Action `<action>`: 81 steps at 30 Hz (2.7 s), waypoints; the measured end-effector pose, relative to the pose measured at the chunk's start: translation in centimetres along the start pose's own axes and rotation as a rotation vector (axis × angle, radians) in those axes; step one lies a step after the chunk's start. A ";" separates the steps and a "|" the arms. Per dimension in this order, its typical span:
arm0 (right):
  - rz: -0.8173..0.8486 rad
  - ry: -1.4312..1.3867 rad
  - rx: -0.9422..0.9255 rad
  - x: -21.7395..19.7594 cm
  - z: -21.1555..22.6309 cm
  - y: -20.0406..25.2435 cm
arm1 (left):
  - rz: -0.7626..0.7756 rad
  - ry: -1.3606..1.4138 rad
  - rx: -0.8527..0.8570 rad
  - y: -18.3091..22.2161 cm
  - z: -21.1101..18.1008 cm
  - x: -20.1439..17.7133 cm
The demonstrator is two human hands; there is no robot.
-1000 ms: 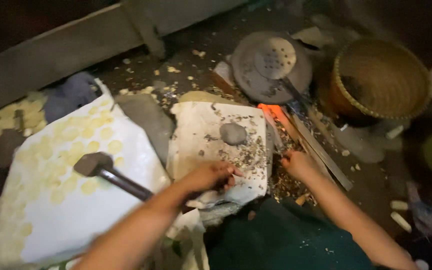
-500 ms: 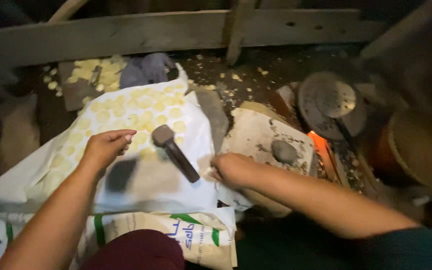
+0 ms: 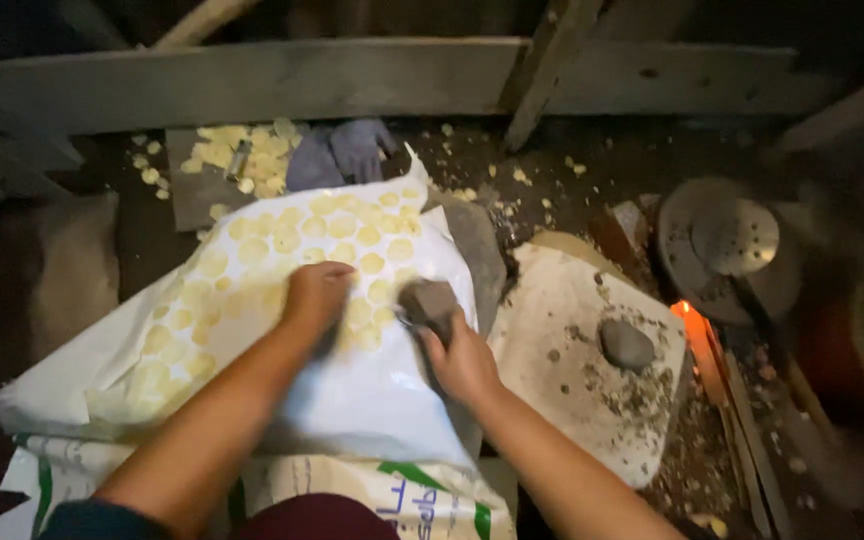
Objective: Flattening dough pieces with a mallet and roasting them on a hot plate
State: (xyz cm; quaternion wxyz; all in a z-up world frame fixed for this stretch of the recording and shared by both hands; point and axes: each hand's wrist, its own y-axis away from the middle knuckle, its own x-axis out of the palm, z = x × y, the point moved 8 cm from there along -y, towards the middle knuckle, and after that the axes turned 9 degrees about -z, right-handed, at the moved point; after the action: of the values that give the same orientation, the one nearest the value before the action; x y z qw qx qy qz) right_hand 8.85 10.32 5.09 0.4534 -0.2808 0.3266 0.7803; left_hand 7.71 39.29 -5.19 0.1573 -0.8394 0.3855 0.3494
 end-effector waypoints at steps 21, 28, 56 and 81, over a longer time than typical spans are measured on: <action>-0.317 0.259 -0.106 0.2 -2.6 -11.4 | -0.115 0.011 0.412 0.3 -9.8 0.5; -0.107 0.064 -0.008 -7.1 3.0 -9.6 | -0.106 -0.044 0.602 5.2 -8.4 -5.0; -0.217 -0.046 0.109 -9.6 0.5 -7.4 | -0.062 -0.118 0.744 5.6 -16.4 5.6; -0.223 -0.015 0.052 -10.5 1.4 -6.2 | -0.348 -0.121 0.590 9.7 -5.6 -7.3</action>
State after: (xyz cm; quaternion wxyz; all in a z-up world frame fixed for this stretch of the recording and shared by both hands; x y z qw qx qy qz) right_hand 18.66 8.25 12.13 0.5472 -0.2977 0.3101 0.7182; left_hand -0.40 33.86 4.00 0.4730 -0.7886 0.3111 0.2399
